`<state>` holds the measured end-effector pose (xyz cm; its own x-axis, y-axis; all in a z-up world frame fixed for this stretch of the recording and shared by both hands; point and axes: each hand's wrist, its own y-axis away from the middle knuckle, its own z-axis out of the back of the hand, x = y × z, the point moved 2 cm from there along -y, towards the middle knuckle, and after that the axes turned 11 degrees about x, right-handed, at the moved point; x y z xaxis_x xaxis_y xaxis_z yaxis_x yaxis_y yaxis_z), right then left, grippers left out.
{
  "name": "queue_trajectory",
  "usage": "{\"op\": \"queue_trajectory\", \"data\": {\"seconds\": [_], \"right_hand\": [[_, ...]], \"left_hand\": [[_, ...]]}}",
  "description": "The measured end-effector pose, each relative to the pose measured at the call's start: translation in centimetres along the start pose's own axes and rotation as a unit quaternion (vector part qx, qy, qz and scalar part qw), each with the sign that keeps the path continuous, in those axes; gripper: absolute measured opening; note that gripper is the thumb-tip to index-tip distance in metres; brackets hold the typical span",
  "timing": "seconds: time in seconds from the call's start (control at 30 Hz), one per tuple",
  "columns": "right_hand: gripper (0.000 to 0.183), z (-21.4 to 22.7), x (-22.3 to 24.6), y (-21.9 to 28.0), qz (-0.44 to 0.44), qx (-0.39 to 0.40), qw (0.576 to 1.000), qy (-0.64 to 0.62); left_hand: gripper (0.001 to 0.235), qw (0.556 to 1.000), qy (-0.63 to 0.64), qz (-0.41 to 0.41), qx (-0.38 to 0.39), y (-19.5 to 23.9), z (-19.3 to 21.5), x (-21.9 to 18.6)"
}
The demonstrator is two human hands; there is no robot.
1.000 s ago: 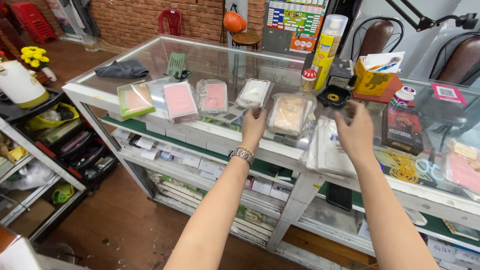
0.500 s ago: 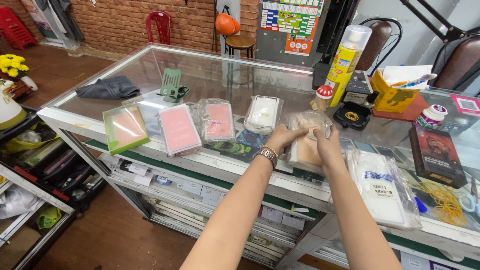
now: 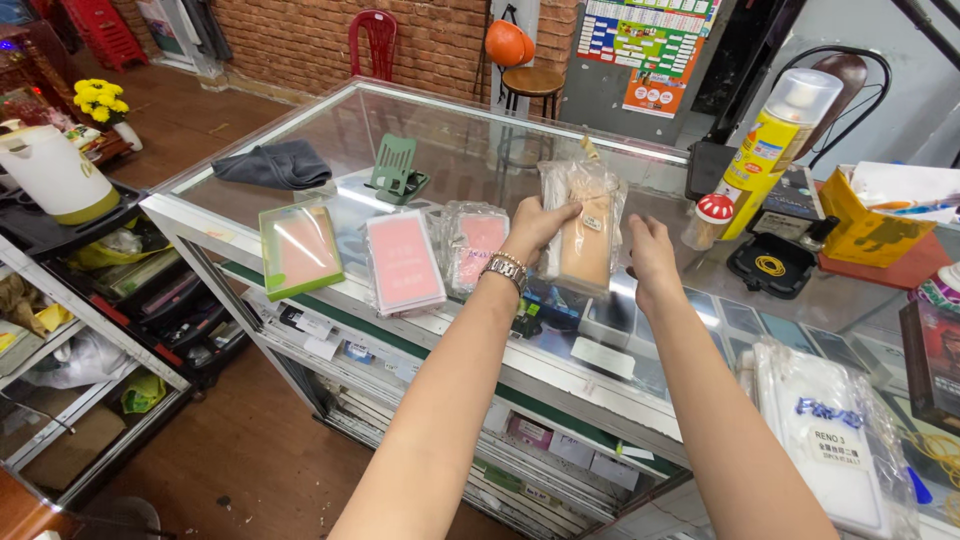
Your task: The person organizes packaged phone accessories on a counter and shelves. They pick up items, place them into clear plastic sleeves, label them with a marker, and arrange them on a glass display and in a shelving unit.
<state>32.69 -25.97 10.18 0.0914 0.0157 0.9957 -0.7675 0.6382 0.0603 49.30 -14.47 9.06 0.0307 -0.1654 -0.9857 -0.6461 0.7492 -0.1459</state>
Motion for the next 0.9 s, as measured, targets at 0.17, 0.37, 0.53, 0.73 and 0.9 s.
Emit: {"op": "queue_trajectory", "data": {"seconds": [0.17, 0.37, 0.53, 0.73, 0.9], "right_hand": [[0.081, -0.2, -4.1, -2.5, -0.075, 0.025, 0.997, 0.005], [0.088, -2.0, -5.2, -3.5, -0.063, 0.049, 0.996, -0.025], [0.094, -3.4, -3.4, -1.6, -0.071, 0.055, 0.994, -0.064], [0.095, -8.2, -0.5, -1.2, -0.015, 0.109, 0.988, -0.107], [0.101, -13.2, 0.1, 0.2, 0.121, 0.092, 0.98, 0.129]], "left_hand": [[0.064, 0.936, -0.346, 0.054, -0.048, -1.9, 1.5, 4.2], [0.061, 0.99, -0.069, 0.121, -0.025, -0.2, 1.7, 6.4], [0.053, 0.979, -0.177, 0.062, -0.078, 3.7, 1.6, 2.9], [0.061, 0.95, -0.274, 0.012, -0.151, 6.4, 6.6, -2.6], [0.065, 0.943, -0.279, -0.002, -0.18, 11.0, 11.9, -3.0]]}}
